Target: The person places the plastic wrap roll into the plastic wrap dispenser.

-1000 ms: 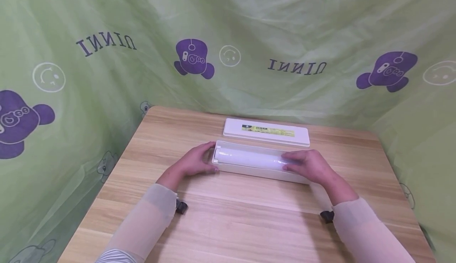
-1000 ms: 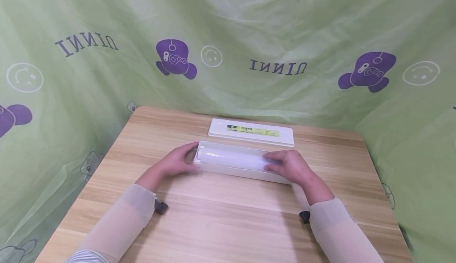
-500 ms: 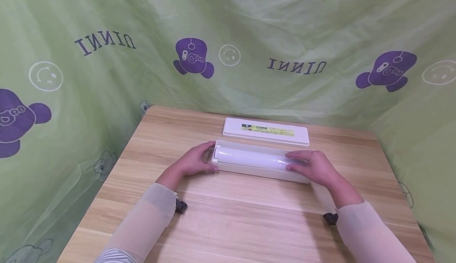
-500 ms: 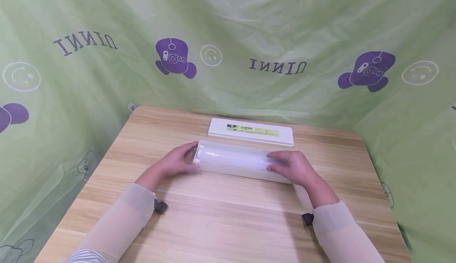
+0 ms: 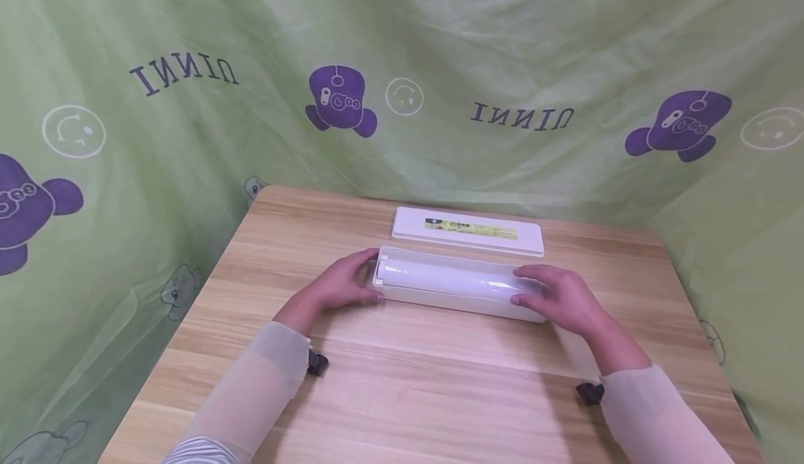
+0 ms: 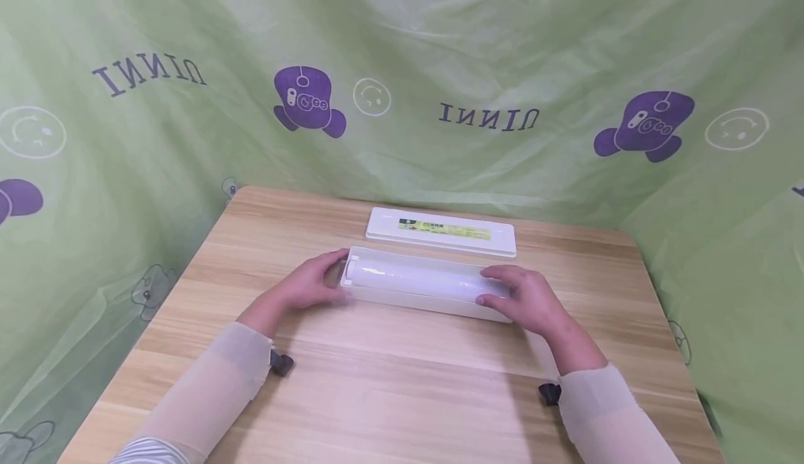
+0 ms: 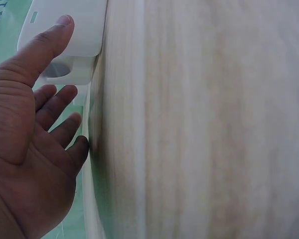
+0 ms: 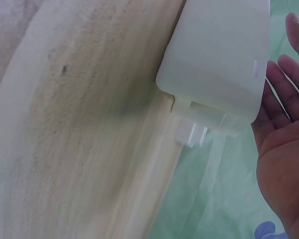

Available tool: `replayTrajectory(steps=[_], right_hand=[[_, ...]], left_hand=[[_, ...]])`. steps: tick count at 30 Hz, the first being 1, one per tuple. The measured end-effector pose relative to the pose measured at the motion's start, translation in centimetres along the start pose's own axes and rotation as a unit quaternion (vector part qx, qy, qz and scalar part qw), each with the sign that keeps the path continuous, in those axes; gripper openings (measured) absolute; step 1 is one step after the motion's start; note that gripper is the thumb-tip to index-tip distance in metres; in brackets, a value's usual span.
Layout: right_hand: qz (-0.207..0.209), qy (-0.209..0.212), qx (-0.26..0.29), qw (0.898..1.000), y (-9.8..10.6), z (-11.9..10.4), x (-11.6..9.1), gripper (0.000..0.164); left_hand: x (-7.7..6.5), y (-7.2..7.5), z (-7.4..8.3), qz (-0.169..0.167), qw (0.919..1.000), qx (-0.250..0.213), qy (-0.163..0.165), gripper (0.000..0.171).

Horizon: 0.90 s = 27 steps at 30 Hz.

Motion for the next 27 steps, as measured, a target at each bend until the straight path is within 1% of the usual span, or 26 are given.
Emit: replayTrajectory(steps=[3, 13, 22, 27], right_hand=[[0.013, 0.000, -0.001, 1.000, 0.1, 0.2, -0.3, 0.054], [0.034, -0.013, 0.010, 0.999, 0.2, 1.2, -0.9, 0.067], [0.024, -0.035, 0.021, 0.999, 0.1, 2.3, -1.6, 0.079], [0.019, -0.052, 0.023, 0.998, 0.1, 2.6, -1.8, 0.086]], left_hand=[[0.0, 0.0, 0.0, -0.002, 1.0000, -0.001, 0.000, 0.109], [0.0, 0.1, 0.3, 0.000, 1.0000, 0.002, -0.003, 0.110], [-0.1, 0.1, 0.4, 0.001, 1.0000, 0.002, 0.002, 0.111], [-0.1, 0.1, 0.4, 0.001, 1.0000, 0.003, -0.002, 0.111]])
Point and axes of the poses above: each hand's wrist, its own x-axis towards the middle knuckle, its own y-axis out of the back of the hand, z = x × y, the point moved 4 cm from there along x, towards the middle knuckle, and after that the axes turned 5 degrees about -y, right-handed, at the moved point
